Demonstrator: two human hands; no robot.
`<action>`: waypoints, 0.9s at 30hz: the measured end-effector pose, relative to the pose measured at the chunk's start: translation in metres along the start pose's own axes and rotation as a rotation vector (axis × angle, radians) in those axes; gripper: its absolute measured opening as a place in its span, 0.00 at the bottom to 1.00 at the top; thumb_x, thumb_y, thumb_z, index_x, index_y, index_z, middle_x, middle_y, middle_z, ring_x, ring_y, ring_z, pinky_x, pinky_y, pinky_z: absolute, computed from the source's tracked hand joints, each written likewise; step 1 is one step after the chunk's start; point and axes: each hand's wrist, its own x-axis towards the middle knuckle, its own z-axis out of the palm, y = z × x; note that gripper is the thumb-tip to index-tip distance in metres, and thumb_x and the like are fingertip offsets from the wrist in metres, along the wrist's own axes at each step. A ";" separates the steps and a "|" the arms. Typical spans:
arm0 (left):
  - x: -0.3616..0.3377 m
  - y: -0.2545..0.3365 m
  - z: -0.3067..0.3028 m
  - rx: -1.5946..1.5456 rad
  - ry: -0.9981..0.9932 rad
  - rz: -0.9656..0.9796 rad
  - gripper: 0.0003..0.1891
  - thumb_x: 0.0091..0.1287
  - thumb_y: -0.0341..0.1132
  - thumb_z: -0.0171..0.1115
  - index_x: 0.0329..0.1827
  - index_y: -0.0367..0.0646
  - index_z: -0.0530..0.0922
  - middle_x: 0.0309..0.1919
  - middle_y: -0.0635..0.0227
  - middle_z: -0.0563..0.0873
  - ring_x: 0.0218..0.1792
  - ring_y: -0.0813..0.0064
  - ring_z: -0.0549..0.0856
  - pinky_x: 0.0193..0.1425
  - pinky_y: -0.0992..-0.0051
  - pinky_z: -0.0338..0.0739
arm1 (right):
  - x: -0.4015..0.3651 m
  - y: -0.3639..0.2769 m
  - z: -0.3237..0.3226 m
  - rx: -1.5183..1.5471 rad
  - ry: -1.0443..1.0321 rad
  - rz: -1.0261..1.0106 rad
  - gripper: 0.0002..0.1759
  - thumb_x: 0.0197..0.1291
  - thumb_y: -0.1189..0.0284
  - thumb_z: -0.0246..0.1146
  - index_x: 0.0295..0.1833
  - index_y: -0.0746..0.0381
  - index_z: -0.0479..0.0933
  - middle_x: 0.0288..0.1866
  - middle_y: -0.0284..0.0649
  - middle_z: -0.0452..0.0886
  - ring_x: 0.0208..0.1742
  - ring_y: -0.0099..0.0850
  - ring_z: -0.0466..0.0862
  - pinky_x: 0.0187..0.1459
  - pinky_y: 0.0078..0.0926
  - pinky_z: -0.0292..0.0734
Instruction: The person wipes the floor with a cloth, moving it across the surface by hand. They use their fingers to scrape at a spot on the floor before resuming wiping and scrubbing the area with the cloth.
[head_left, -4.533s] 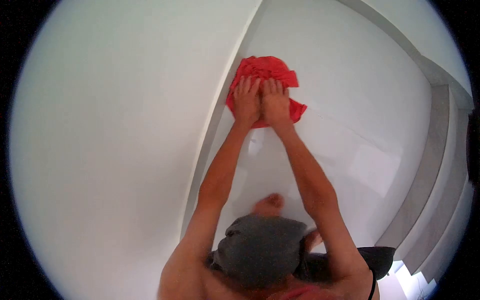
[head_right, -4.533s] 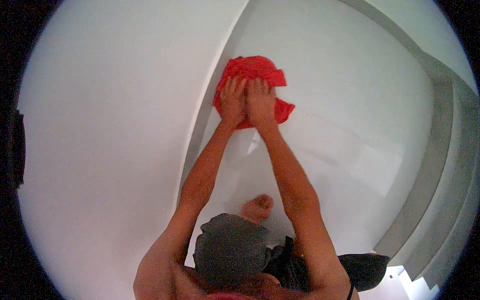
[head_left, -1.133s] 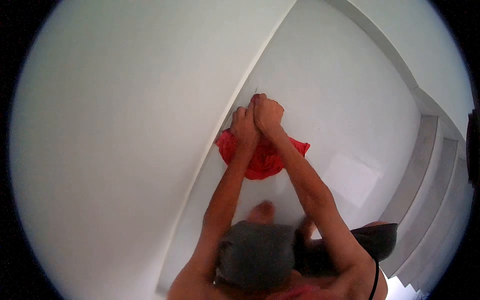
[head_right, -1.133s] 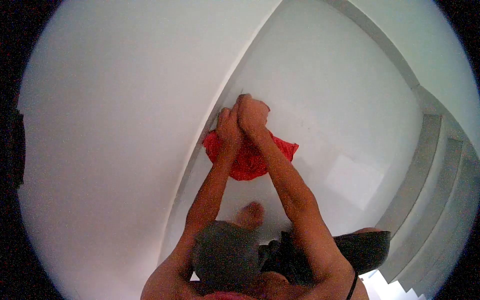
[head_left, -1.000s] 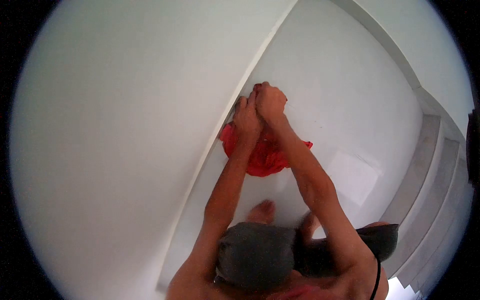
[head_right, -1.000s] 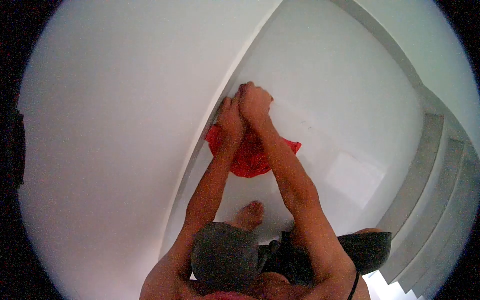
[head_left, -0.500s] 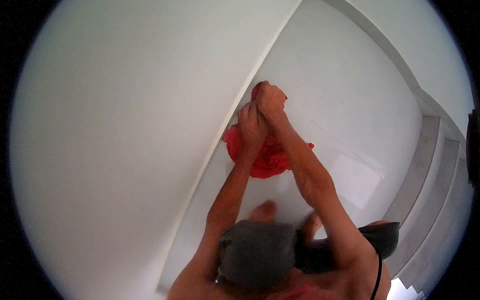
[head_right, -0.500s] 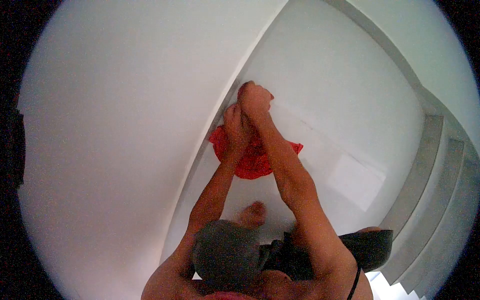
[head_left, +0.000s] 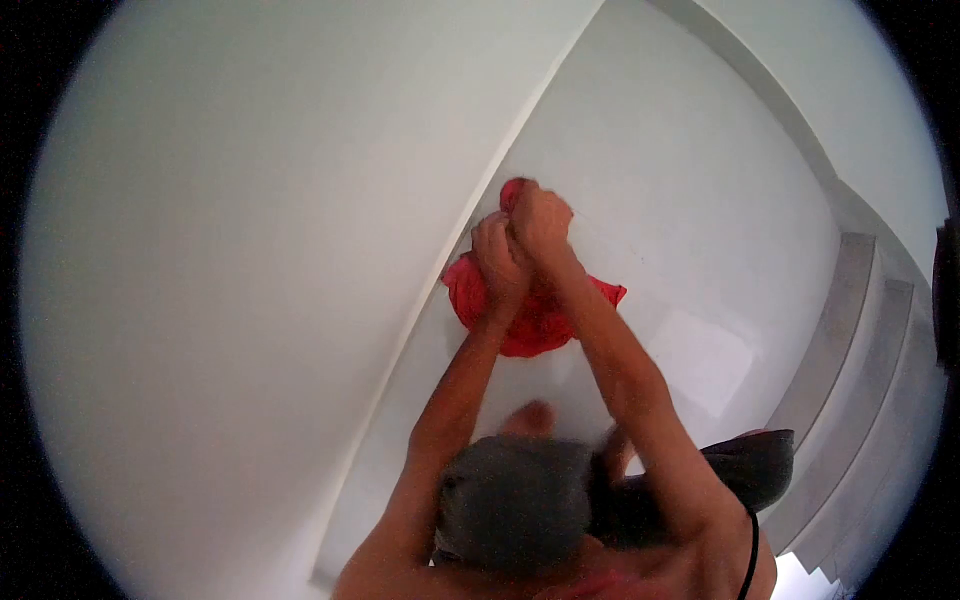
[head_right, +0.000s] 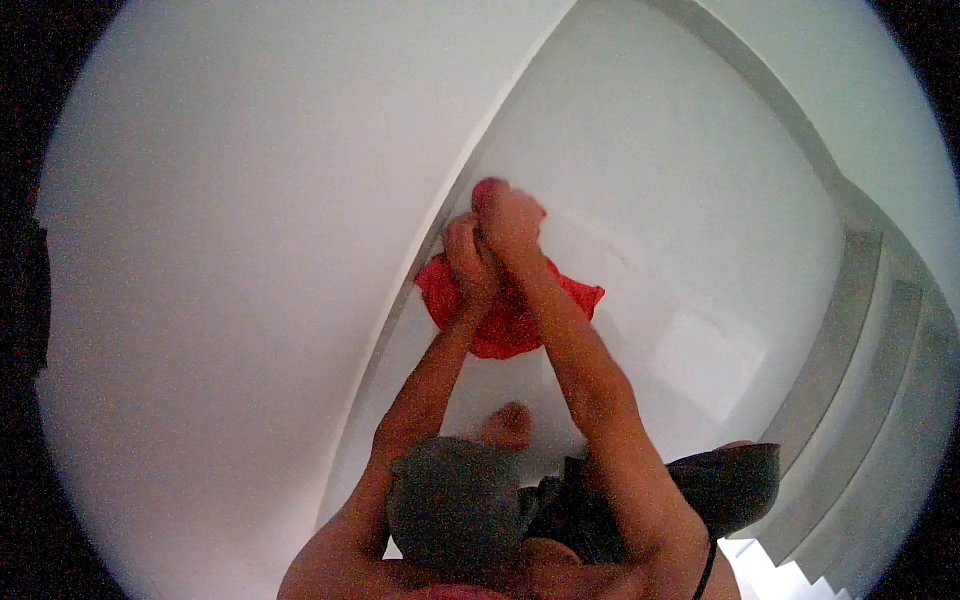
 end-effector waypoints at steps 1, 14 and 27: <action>0.005 -0.005 0.006 -0.016 0.022 0.003 0.16 0.76 0.39 0.59 0.59 0.35 0.79 0.58 0.48 0.82 0.60 0.42 0.79 0.69 0.48 0.70 | 0.024 -0.001 -0.008 -0.011 -0.050 0.013 0.17 0.69 0.66 0.64 0.57 0.64 0.82 0.46 0.56 0.89 0.47 0.53 0.91 0.48 0.52 0.86; 0.002 -0.011 0.020 -0.001 0.012 0.035 0.15 0.77 0.39 0.54 0.52 0.35 0.78 0.53 0.47 0.83 0.56 0.41 0.79 0.66 0.48 0.71 | 0.033 0.004 -0.009 0.010 -0.053 0.084 0.18 0.66 0.64 0.65 0.52 0.66 0.83 0.43 0.58 0.89 0.47 0.55 0.91 0.52 0.63 0.82; -0.007 -0.009 0.012 -0.033 0.041 -0.005 0.08 0.68 0.26 0.59 0.48 0.34 0.76 0.54 0.47 0.83 0.55 0.41 0.79 0.63 0.48 0.74 | 0.007 0.006 0.004 -0.072 -0.086 -0.052 0.15 0.66 0.69 0.66 0.51 0.68 0.83 0.42 0.55 0.90 0.44 0.55 0.92 0.46 0.58 0.86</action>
